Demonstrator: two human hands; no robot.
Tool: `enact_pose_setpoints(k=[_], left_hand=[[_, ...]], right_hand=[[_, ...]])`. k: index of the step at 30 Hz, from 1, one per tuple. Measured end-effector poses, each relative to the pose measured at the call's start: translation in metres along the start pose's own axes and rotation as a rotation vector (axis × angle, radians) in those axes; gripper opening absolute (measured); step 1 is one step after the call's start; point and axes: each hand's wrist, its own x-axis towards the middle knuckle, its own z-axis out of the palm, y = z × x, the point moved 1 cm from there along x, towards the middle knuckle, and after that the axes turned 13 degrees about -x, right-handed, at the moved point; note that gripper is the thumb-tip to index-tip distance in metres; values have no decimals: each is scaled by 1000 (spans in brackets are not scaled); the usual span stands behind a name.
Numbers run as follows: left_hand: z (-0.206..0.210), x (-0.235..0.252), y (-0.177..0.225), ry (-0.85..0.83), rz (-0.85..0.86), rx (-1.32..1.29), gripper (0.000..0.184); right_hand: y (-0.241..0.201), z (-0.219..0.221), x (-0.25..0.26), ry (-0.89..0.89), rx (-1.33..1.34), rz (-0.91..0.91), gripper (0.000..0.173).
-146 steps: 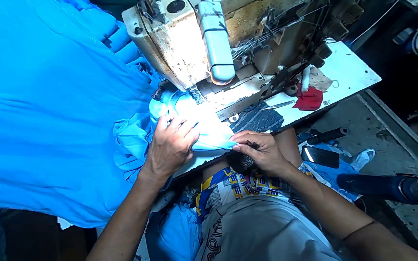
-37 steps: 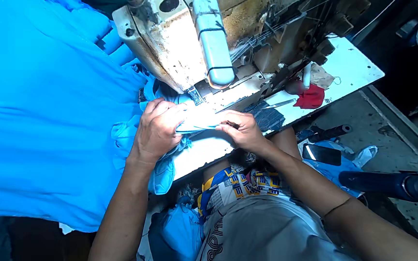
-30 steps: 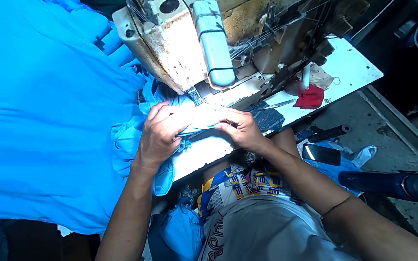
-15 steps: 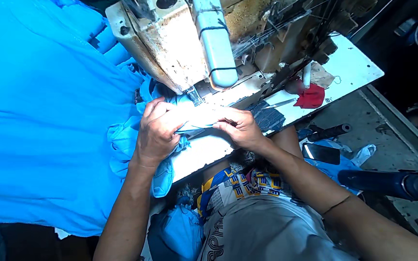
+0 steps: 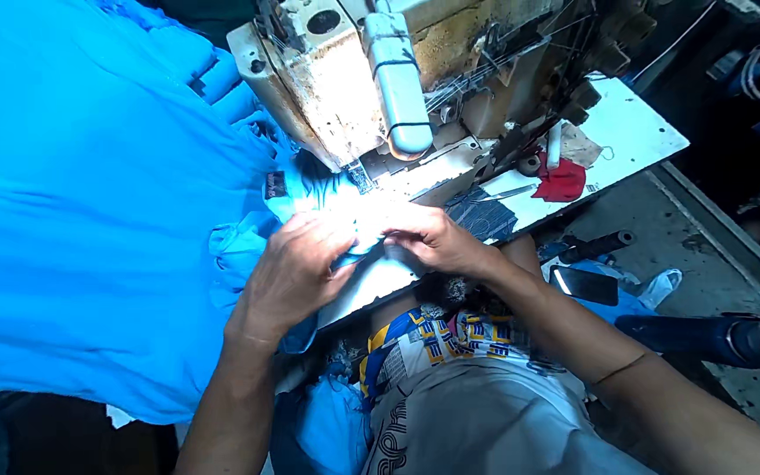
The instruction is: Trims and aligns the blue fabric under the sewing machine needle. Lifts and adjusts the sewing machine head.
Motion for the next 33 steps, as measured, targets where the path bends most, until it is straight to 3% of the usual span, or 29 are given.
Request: enact_pose_setpoints(k=[4, 7, 14, 23, 30, 33], left_hand=[[22, -1, -1, 105, 28, -55, 21], [39, -2, -5, 206, 7, 106, 30], [42, -5, -18, 138, 67, 219, 10], [35, 0, -18, 120, 48, 217, 11], [28, 9, -44, 126, 28, 184, 12], [26, 13, -45, 129, 13, 181, 21]], right_hand=[[-2, -3, -6, 37, 83, -44, 12], [-3, -7, -11, 101, 114, -58, 13], [6, -5, -26, 122, 151, -17, 9], [1, -9, -25, 115, 195, 93, 8], [2, -1, -7, 147, 149, 231, 5], [1, 2, -1, 152, 158, 288, 6]])
